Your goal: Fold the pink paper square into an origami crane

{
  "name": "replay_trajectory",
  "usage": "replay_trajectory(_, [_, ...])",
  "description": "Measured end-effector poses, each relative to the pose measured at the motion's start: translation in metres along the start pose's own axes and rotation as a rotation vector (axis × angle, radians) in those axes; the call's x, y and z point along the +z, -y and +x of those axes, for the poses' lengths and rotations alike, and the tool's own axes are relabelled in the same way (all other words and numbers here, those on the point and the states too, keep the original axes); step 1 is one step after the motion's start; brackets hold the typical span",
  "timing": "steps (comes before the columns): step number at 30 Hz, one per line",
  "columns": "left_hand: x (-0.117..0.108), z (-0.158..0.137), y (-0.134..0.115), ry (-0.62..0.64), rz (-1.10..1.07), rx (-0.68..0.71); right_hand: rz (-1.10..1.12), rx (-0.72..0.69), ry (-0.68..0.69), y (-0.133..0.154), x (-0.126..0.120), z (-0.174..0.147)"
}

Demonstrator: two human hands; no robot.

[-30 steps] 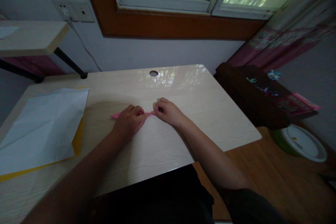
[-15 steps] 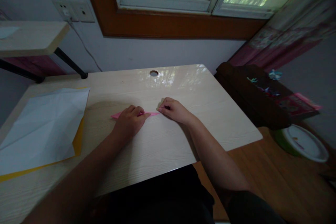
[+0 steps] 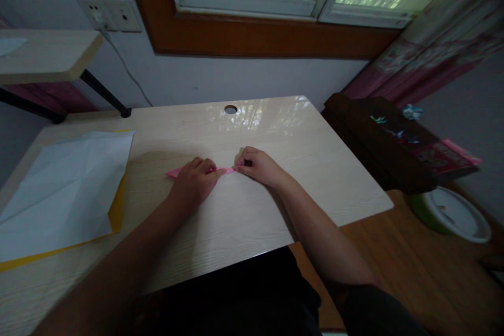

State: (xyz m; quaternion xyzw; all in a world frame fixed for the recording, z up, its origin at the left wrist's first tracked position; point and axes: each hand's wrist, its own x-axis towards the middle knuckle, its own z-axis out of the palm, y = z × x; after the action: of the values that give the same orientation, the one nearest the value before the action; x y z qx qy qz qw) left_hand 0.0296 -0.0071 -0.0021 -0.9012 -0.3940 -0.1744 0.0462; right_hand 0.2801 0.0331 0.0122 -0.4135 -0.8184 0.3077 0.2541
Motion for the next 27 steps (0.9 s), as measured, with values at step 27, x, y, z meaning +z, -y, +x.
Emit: replay_trajectory(27, [0.0001,0.0000,-0.0007,-0.003,-0.020,-0.004,-0.050,0.077,0.006,0.0010,-0.0016,0.0038])
